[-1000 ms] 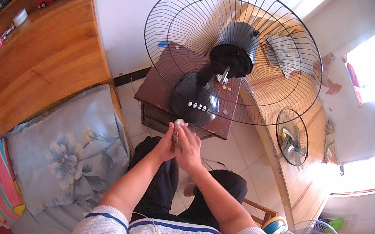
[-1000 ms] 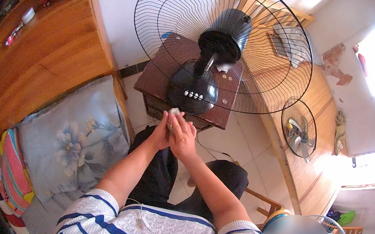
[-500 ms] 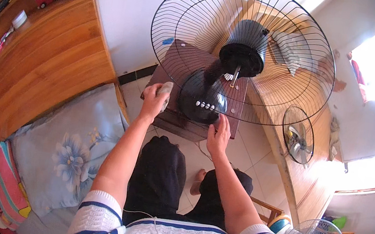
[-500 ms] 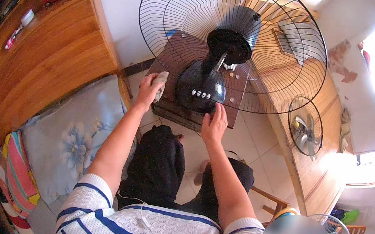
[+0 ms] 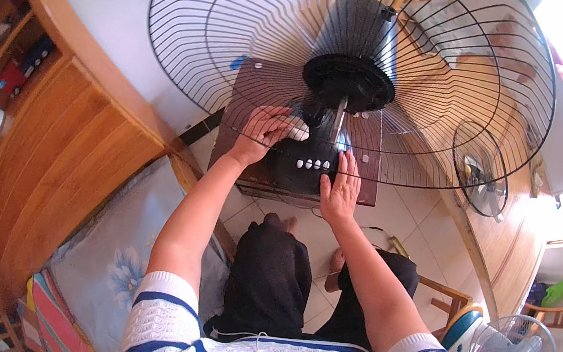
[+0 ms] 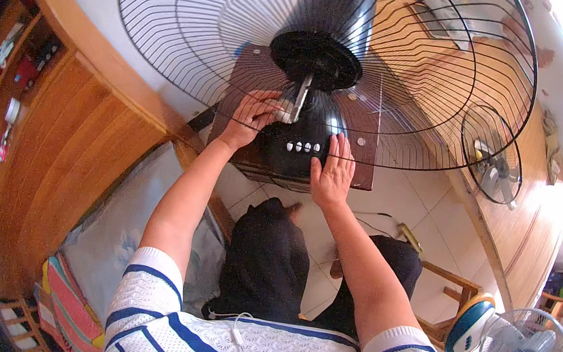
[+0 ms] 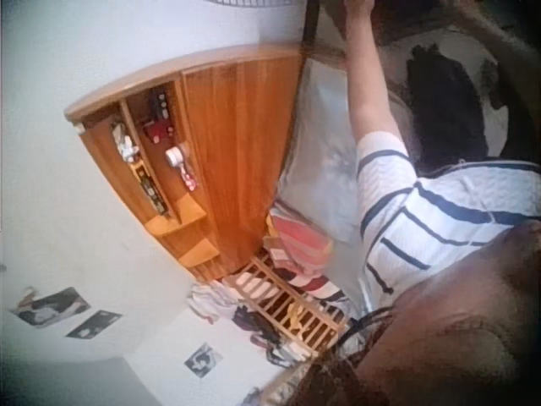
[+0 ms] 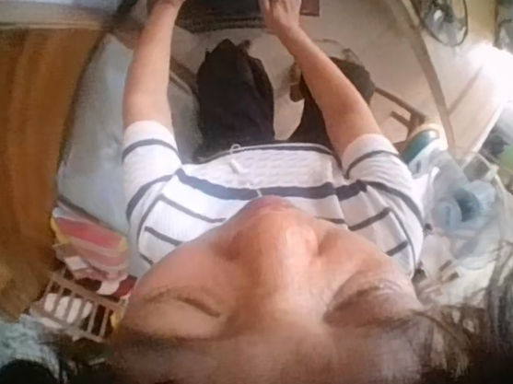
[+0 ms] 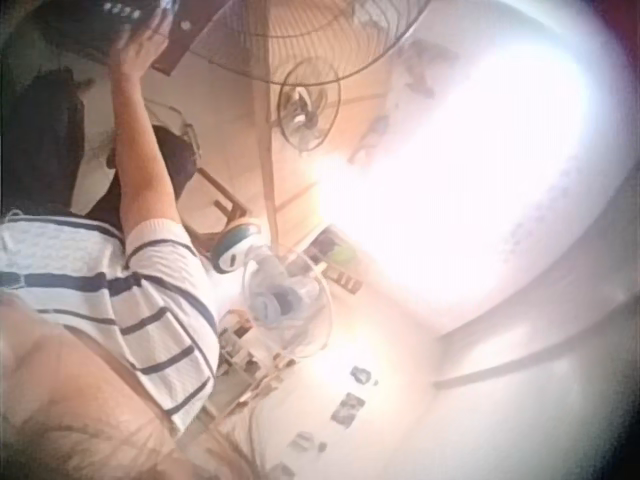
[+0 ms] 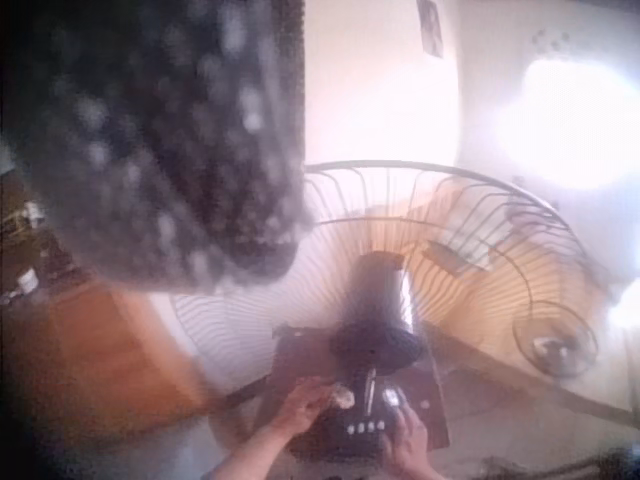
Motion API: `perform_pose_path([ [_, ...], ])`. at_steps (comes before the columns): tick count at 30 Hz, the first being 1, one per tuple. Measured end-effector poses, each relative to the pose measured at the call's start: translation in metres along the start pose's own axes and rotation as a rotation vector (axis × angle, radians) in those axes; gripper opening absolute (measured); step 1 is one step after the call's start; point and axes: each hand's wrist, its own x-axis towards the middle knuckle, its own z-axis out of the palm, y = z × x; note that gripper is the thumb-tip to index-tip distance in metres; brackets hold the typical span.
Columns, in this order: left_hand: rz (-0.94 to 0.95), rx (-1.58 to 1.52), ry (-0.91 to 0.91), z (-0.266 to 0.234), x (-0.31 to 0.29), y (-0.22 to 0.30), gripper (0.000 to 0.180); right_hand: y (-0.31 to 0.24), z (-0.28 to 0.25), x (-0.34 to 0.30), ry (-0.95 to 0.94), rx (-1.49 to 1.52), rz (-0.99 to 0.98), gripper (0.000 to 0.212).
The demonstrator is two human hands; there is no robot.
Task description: The person wipes the base of a standing fan with a cloth, then removes the fan blade and wipes each blade and the central hub with the cloth.
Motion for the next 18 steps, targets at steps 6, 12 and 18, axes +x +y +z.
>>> perform_pose_path([
  [6,0.051,-0.059,-0.084,0.007,0.005,0.012,0.023,0.004,0.007,-0.003,0.063,-0.048,-0.031,0.070],
  [12,0.160,0.058,-0.098,0.003,0.007,0.016,0.024,-0.001,0.003,0.000,0.053,-0.066,-0.027,0.068],
  [18,0.159,-0.099,-0.246,-0.010,0.017,0.023,0.035,-0.003,0.003,0.000,0.051,-0.071,-0.026,0.066],
])
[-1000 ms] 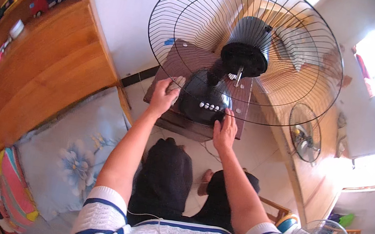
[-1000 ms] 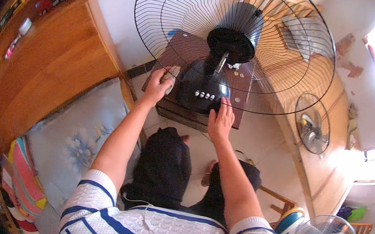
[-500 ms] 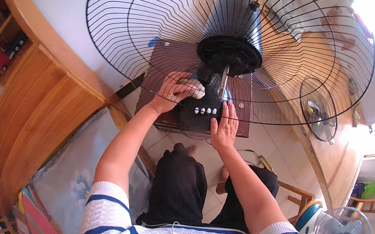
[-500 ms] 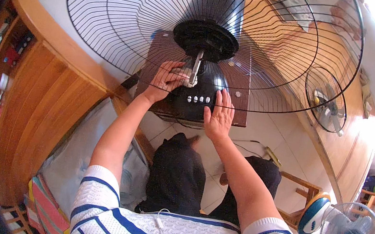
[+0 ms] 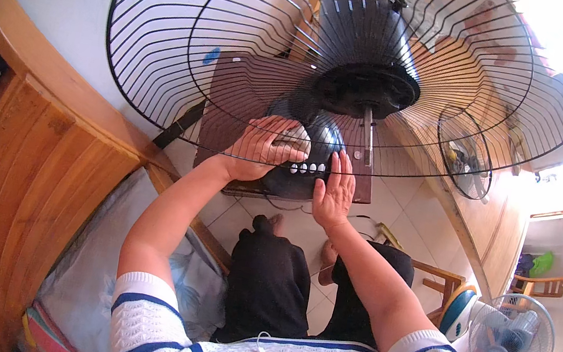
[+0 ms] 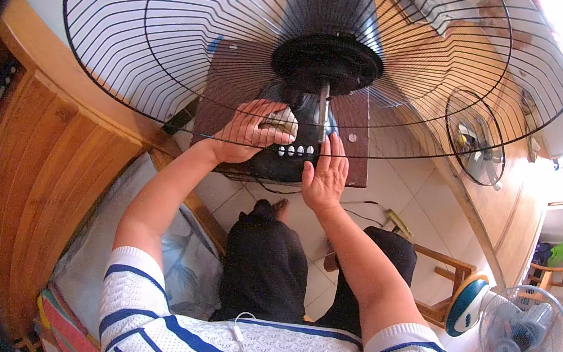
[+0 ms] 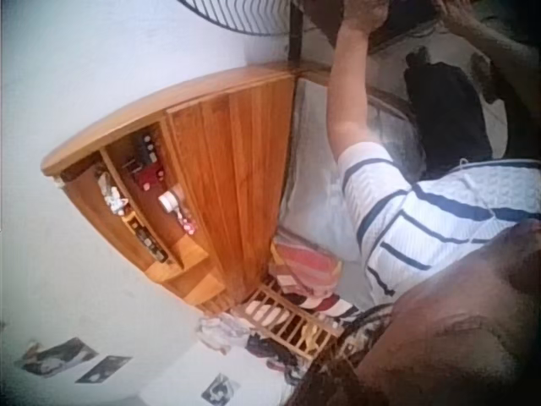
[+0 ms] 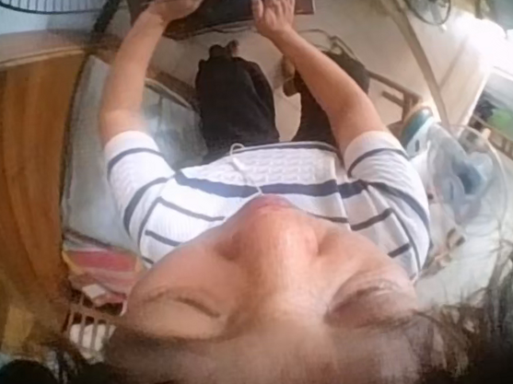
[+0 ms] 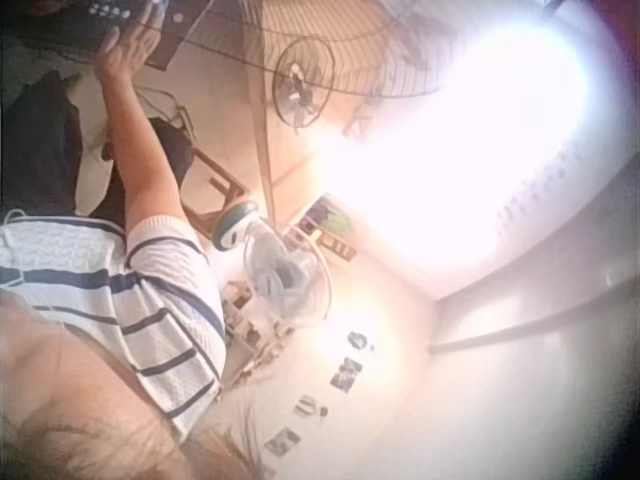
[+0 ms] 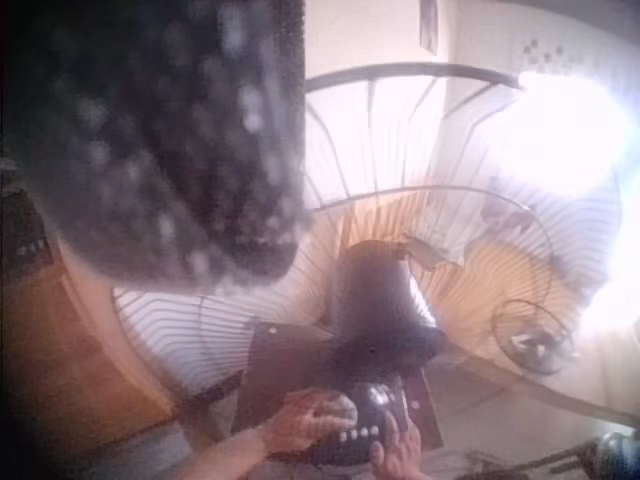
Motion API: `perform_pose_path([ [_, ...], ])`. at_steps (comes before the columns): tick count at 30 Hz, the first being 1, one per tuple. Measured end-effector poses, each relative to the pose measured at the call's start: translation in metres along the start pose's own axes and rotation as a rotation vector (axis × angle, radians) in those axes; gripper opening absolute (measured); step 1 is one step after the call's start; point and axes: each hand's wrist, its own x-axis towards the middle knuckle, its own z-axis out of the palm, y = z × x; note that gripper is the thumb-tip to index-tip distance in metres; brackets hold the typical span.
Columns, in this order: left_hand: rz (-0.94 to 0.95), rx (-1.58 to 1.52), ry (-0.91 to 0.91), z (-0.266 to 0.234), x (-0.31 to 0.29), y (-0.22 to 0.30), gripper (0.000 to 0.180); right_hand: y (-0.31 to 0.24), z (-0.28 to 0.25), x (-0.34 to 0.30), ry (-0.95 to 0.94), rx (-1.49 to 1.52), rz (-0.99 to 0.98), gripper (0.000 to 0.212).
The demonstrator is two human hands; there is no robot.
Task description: The person wipes the base of a standing fan with a cloth, then removes the fan blade and wipes each blade and the central hub with the cloth.
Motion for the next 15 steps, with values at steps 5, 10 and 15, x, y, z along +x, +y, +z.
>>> perform_pose_path([
  [5,0.015,-0.130,-0.002,0.005,-0.004,-0.009,0.036,0.000,0.000,0.000,-0.016,0.009,0.014,0.067],
  [10,0.006,-0.104,0.027,0.011,-0.018,-0.013,0.035,0.002,0.002,-0.002,-0.060,-0.054,0.047,0.067],
  [15,-0.052,-0.024,-0.053,0.005,-0.042,-0.012,0.041,0.004,0.004,-0.001,-0.014,-0.038,0.009,0.065],
])
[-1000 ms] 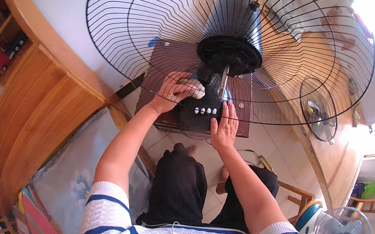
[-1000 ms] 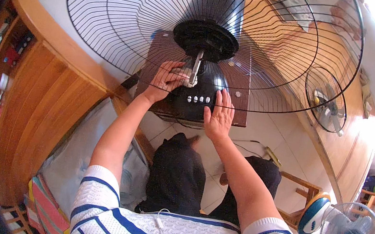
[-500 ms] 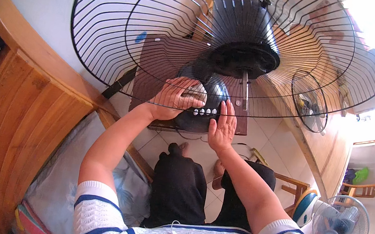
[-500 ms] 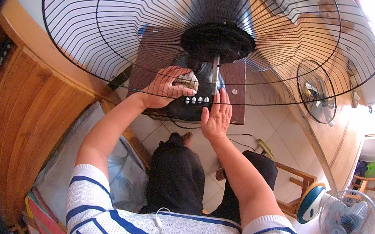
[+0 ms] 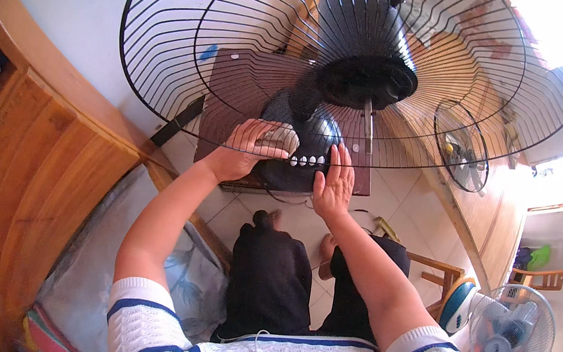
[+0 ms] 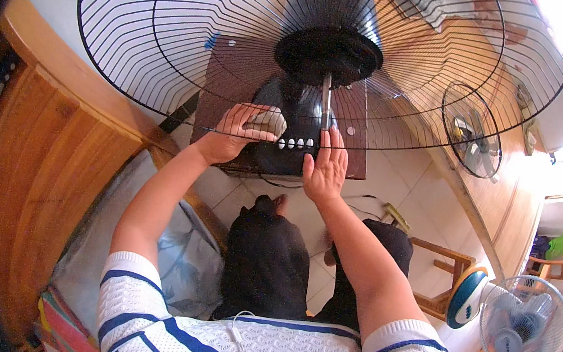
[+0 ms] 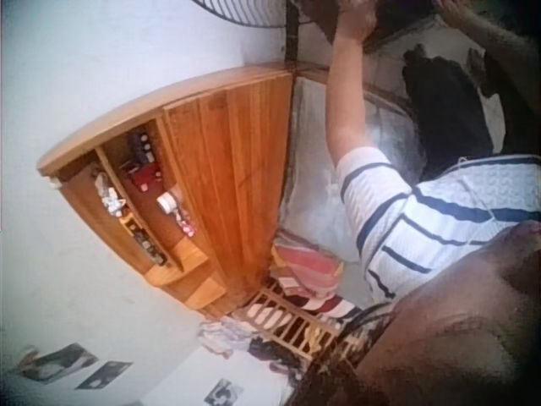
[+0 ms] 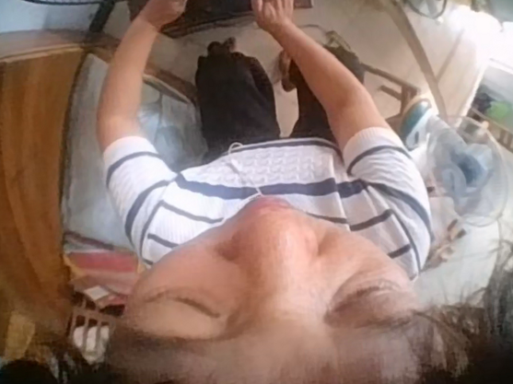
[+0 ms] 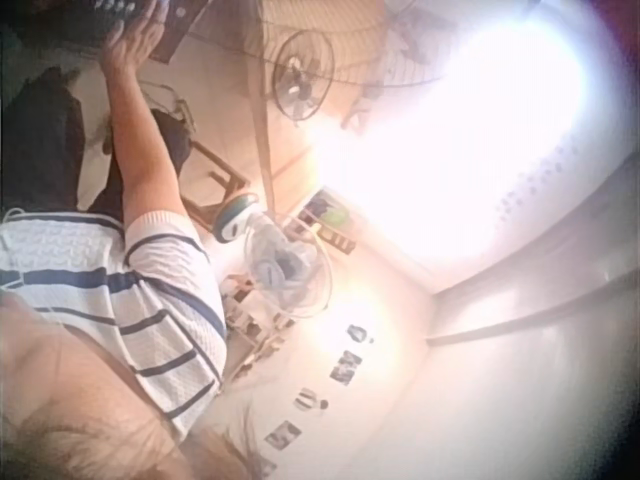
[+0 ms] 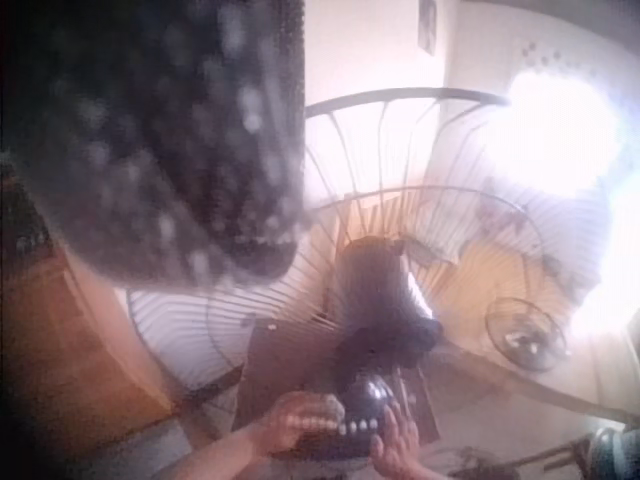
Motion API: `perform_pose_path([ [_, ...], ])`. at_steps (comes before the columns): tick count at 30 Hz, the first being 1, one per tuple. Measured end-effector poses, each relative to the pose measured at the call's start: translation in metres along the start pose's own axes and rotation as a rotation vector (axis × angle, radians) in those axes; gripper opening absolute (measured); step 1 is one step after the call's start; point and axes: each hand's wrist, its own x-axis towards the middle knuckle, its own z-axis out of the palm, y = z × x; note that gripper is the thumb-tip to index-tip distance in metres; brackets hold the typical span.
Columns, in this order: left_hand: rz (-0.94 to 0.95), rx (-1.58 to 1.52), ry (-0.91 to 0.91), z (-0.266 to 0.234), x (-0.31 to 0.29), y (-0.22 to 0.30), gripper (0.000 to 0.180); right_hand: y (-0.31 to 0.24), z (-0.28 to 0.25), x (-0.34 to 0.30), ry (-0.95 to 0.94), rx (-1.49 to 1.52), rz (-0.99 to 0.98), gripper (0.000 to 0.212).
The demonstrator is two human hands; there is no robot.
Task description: The person wipes the base of a standing fan with a cloth, then removes the fan blade and wipes each blade and the central hub with the cloth.
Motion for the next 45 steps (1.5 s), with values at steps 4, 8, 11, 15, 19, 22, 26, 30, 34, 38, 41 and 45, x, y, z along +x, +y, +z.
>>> perform_pose_path([
  [4,-0.074,0.024,-0.131,-0.020,-0.015,0.006,0.045,-0.002,0.000,-0.001,0.016,0.011,0.010,0.065],
  [8,-0.120,-0.016,-0.174,-0.040,-0.018,0.012,0.042,0.000,0.000,-0.003,0.015,0.028,0.018,0.066],
  [11,-0.131,0.271,0.027,-0.031,-0.033,-0.012,0.043,-0.003,-0.002,-0.002,-0.008,-0.005,0.022,0.068],
  [15,-0.160,0.392,0.250,-0.017,0.002,-0.053,0.040,-0.004,-0.002,-0.003,0.010,0.010,0.015,0.068],
  [19,-0.074,0.405,0.116,-0.010,0.065,-0.057,0.031,-0.001,-0.002,-0.002,-0.006,-0.001,0.028,0.071],
  [22,-0.184,0.213,0.069,0.004,0.070,-0.056,0.031,-0.003,-0.002,-0.002,-0.021,-0.018,0.039,0.071],
  [26,-0.132,0.380,0.056,0.013,0.045,-0.062,0.040,-0.003,-0.002,-0.002,-0.004,0.005,0.042,0.071],
  [30,0.046,0.577,0.329,0.020,0.003,-0.068,0.040,-0.004,0.001,-0.002,-0.001,-0.011,0.029,0.071],
  [34,-0.283,0.561,0.166,0.016,-0.018,-0.021,0.030,-0.001,0.003,-0.003,0.024,-0.031,0.025,0.072],
  [38,-0.428,0.384,0.050,-0.007,-0.019,0.032,0.026,0.000,0.002,-0.003,0.042,0.018,0.023,0.067],
  [41,-0.534,0.244,0.056,-0.012,-0.035,0.063,0.023,-0.003,0.001,-0.001,0.019,0.024,0.020,0.068],
  [45,-0.567,0.178,0.137,-0.035,-0.034,0.069,0.022,-0.002,0.001,-0.002,0.013,0.022,0.035,0.068],
])
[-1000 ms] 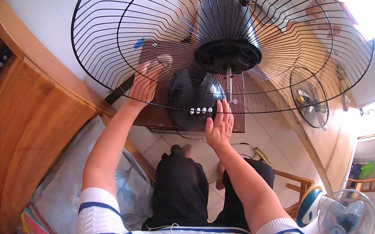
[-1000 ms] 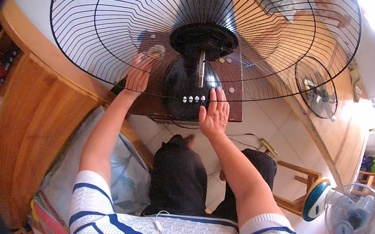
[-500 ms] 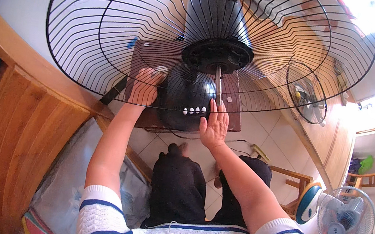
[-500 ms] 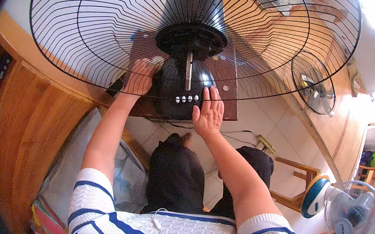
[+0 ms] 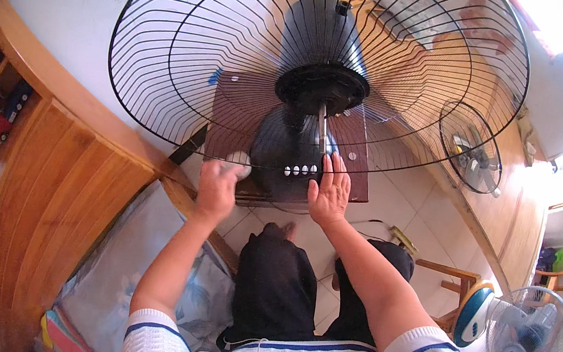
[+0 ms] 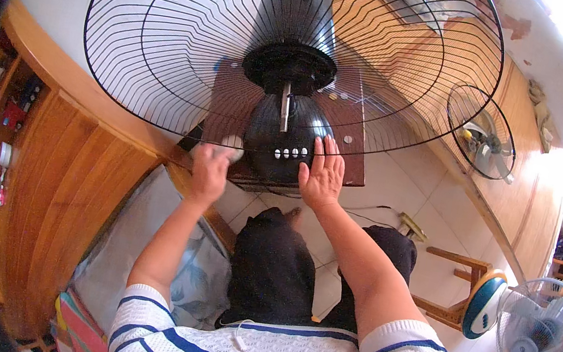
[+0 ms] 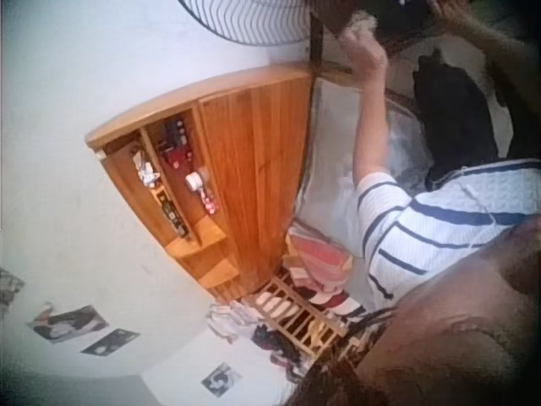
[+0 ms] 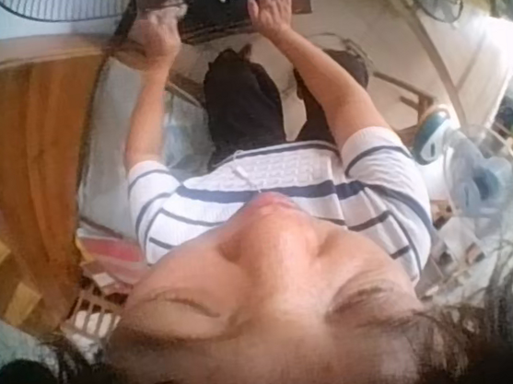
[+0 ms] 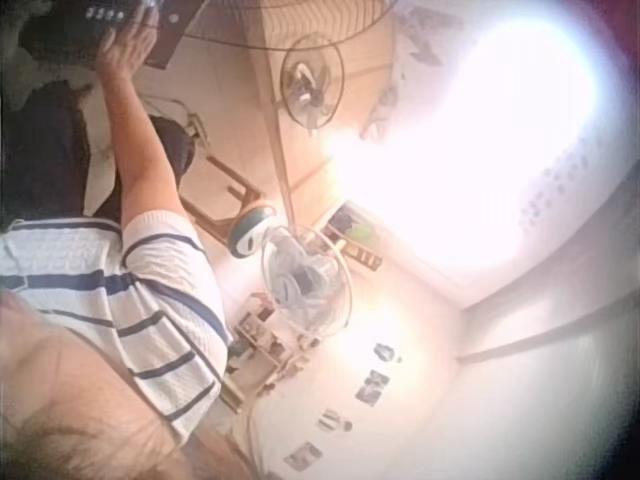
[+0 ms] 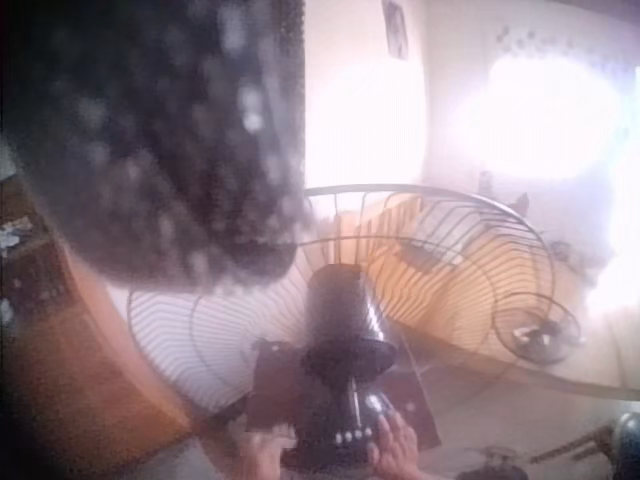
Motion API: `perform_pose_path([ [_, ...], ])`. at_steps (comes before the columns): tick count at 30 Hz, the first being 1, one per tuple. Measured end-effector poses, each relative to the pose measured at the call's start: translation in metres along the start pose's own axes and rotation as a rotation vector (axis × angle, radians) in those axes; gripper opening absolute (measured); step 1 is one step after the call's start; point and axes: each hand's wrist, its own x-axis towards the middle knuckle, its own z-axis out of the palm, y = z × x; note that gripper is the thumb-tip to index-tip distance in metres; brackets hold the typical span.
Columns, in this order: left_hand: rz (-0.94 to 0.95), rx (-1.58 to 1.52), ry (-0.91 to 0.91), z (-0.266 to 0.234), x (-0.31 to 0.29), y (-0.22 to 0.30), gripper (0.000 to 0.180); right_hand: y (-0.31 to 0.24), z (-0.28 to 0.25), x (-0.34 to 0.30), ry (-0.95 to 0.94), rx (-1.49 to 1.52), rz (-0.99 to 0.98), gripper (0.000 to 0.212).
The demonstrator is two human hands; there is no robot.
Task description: The person wipes the base of a standing fan with a cloth, then removes the fan blade and wipes each blade and the central hub with the cloth.
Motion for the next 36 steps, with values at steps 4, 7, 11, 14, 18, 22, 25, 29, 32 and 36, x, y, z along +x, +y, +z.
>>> perform_pose_path([
  [4,0.145,0.248,0.217,0.025,0.049,-0.051,0.022,0.002,0.000,-0.003,0.012,-0.014,-0.005,0.073],
  [7,0.397,0.335,0.316,0.060,0.084,-0.080,0.025,0.002,-0.001,0.000,0.016,0.000,-0.040,0.073],
  [11,0.467,0.301,0.258,0.103,0.107,-0.074,0.029,0.002,0.000,0.000,-0.005,-0.011,-0.015,0.072],
  [14,0.458,0.168,0.186,0.110,0.111,-0.060,0.032,0.001,0.000,0.000,0.008,-0.018,0.007,0.071],
  [18,0.430,0.152,0.145,0.096,0.084,-0.055,0.033,-0.001,-0.002,0.001,0.015,0.005,0.014,0.070],
  [22,0.220,-0.186,0.066,0.084,0.040,-0.044,0.030,-0.001,0.000,0.000,0.007,-0.008,0.016,0.071],
  [25,0.163,-0.336,-0.017,0.049,0.031,-0.003,0.025,0.000,-0.003,-0.003,0.020,-0.009,0.015,0.070],
  [29,0.132,-0.216,0.024,0.038,-0.002,0.029,0.024,-0.002,-0.003,-0.001,0.029,0.037,-0.010,0.069],
  [32,0.158,-0.190,0.010,0.039,-0.019,0.050,0.022,0.001,-0.001,0.001,0.038,0.026,-0.014,0.070],
  [36,0.141,-0.187,-0.064,0.035,-0.038,0.081,0.020,0.004,-0.018,0.006,-0.077,0.020,0.009,0.066],
])
